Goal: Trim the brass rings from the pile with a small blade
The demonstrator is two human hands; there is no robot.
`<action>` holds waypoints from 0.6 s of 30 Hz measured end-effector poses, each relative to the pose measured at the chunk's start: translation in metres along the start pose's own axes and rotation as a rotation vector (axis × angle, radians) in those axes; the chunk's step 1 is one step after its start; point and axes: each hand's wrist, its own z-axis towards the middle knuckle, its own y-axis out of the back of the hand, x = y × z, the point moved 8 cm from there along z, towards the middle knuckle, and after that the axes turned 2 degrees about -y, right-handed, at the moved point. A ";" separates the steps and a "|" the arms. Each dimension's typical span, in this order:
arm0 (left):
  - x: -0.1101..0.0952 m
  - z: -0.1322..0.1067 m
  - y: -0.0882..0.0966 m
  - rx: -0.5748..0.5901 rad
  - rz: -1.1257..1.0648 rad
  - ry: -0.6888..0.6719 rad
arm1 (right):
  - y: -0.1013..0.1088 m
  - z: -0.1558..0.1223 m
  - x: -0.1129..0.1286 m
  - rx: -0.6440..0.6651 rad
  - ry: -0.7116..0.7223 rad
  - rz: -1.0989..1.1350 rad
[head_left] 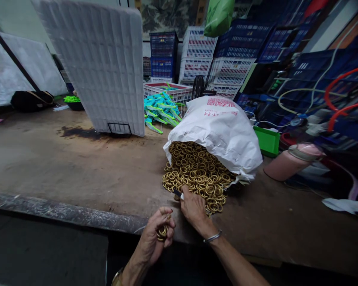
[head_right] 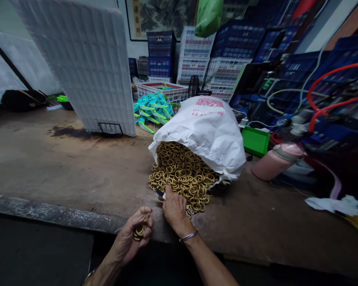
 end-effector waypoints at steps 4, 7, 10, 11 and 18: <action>0.002 0.003 0.001 -0.003 -0.061 0.027 | -0.001 0.000 -0.001 0.010 0.005 0.013; 0.002 0.006 0.003 -0.028 -0.076 0.010 | -0.001 -0.001 -0.001 -0.014 0.032 0.030; 0.000 0.008 0.005 -0.034 -0.060 0.002 | -0.001 -0.003 -0.004 -0.033 0.038 0.080; -0.001 0.008 0.005 -0.035 -0.054 -0.001 | -0.001 -0.005 -0.004 -0.034 0.046 0.103; -0.001 0.013 0.007 -0.142 0.147 -0.072 | -0.001 -0.021 -0.005 -0.038 0.140 0.286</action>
